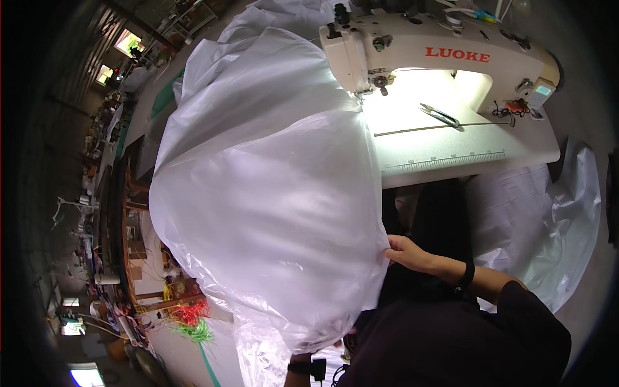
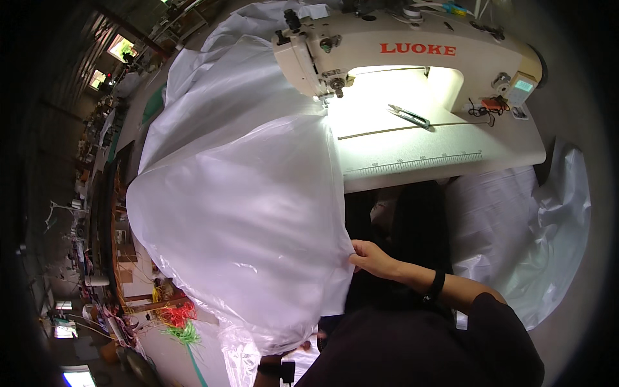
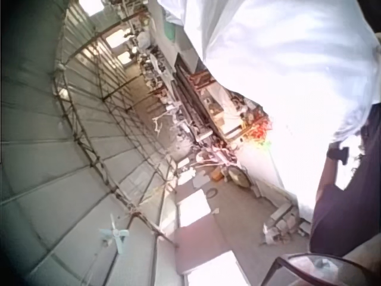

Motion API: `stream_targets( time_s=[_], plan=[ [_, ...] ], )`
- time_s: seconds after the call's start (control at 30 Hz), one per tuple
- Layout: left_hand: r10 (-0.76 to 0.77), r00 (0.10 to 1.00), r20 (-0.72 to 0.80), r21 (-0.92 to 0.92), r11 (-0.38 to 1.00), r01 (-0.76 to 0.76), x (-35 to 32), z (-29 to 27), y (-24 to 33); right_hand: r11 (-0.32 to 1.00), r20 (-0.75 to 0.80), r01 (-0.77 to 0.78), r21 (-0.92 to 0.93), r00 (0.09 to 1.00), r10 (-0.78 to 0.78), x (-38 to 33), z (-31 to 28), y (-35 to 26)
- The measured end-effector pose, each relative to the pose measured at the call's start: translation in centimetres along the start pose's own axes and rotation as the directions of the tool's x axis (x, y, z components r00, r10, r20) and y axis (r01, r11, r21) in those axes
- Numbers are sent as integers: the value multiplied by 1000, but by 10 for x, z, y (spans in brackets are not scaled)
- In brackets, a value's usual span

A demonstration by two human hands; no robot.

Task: Sew a large white plastic sheet using an industrial sewing machine.

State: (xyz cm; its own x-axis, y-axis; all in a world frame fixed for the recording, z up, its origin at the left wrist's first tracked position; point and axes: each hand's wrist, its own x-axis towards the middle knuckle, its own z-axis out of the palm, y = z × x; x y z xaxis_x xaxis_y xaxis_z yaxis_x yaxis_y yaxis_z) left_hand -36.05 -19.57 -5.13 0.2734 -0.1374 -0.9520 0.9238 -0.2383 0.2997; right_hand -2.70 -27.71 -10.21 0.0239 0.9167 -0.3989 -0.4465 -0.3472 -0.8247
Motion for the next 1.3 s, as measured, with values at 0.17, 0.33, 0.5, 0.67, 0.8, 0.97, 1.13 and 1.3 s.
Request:
stream_targets(
  time_s=[0.17,0.33,0.5,0.67,0.8,0.97,1.13,1.3],
  plan=[
    [326,938,-120,-117,933,-340,-74,29,46,984,-44,81,-156,995,-89,9,5,15],
    [717,-156,-680,733,667,-129,-119,-75,125,970,49,156,-186,988,-150,-13,14,2],
    [200,508,-838,453,773,443,-38,-157,-80,976,21,47,-214,999,-43,-42,-33,8],
    [464,69,-883,387,805,-450,-33,-81,89,988,14,40,-150,999,-39,-46,-33,7],
    [611,-6,-791,604,781,-159,29,-66,150,979,17,58,-195,998,-56,-43,-28,3],
    [644,81,-761,484,647,-589,38,-53,178,981,-14,0,-192,1000,-3,-49,-40,3],
    [908,244,-340,689,417,-593,66,-12,196,913,-195,283,-294,917,-347,-25,-11,-40],
    [927,-159,-340,858,236,-455,-10,-75,195,914,-180,246,-322,932,-314,-15,-28,-20]
  ],
)
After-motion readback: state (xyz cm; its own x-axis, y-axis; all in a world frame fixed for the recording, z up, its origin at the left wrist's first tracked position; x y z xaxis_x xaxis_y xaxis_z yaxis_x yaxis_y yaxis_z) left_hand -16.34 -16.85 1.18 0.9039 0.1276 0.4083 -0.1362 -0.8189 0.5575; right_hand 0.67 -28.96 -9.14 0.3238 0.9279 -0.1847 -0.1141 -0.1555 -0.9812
